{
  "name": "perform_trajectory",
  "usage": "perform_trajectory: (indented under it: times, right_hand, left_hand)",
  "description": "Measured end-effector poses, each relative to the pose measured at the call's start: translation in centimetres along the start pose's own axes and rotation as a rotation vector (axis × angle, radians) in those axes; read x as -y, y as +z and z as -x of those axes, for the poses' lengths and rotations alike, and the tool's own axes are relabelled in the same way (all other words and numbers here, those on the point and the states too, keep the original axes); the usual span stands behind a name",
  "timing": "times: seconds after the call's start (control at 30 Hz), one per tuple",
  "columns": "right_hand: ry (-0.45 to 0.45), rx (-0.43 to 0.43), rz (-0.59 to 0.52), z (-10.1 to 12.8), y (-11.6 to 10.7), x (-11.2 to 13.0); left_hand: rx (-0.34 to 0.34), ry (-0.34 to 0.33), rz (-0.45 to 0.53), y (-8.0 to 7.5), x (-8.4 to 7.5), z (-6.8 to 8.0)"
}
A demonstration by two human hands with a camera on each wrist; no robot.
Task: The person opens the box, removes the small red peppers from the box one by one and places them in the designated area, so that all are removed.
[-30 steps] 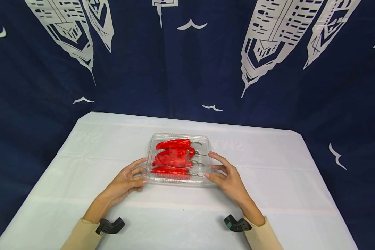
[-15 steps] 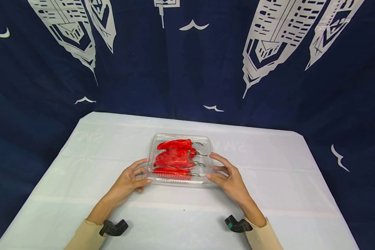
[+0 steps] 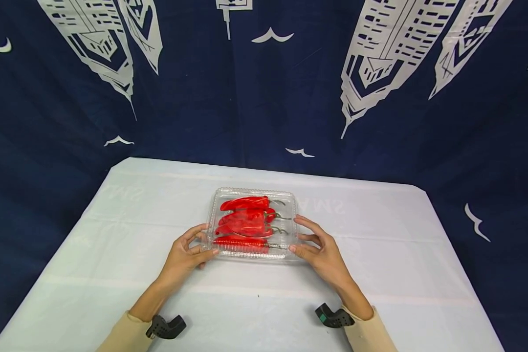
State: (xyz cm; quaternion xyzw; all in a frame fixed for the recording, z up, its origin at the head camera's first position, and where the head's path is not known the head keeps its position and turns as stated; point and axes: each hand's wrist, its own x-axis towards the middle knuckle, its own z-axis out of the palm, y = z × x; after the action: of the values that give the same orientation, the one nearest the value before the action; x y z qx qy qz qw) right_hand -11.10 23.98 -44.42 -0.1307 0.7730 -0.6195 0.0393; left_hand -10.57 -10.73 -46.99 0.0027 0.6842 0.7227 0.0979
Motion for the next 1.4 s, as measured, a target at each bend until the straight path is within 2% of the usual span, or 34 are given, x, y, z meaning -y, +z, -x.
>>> perform_trajectory:
  times: [0.3, 0.4, 0.6, 0.7, 0.93, 1.17, 1.27, 1.4]
  right_hand:
    - [0.009, 0.009, -0.009, 0.0, -0.1, 0.1]
    - [0.016, 0.009, -0.007, 0.0, -0.1, 0.2]
    - [0.033, 0.007, -0.011, 0.0, -0.1, 0.3]
    - [0.034, 0.011, -0.005, -0.1, -0.1, 0.4]
    - [0.025, 0.007, 0.002, 0.0, -0.1, 0.3]
    - [0.019, 0.008, 0.006, 0.0, 0.0, 0.2]
    - [0.025, 0.007, 0.011, 0.0, 0.0, 0.2]
    - [0.031, 0.009, 0.014, 0.0, -0.1, 0.2]
  left_hand:
    - [-0.061, 0.021, -0.076, 0.4, 0.1, 0.3]
    - [-0.092, 0.059, -0.088, 0.6, 0.4, 0.2]
    - [-0.14, 0.181, -0.113, 0.8, 0.9, 0.2]
    - [-0.152, 0.201, -0.106, 0.9, 1.0, 0.3]
    - [-0.128, 0.163, -0.056, 0.8, 1.1, 0.1]
    - [-0.058, 0.088, 0.066, 0.4, 1.1, 0.2]
    - [-0.033, 0.065, 0.076, 0.2, 1.1, 0.2]
    - [-0.036, 0.064, 0.061, 0.1, 1.1, 0.2]
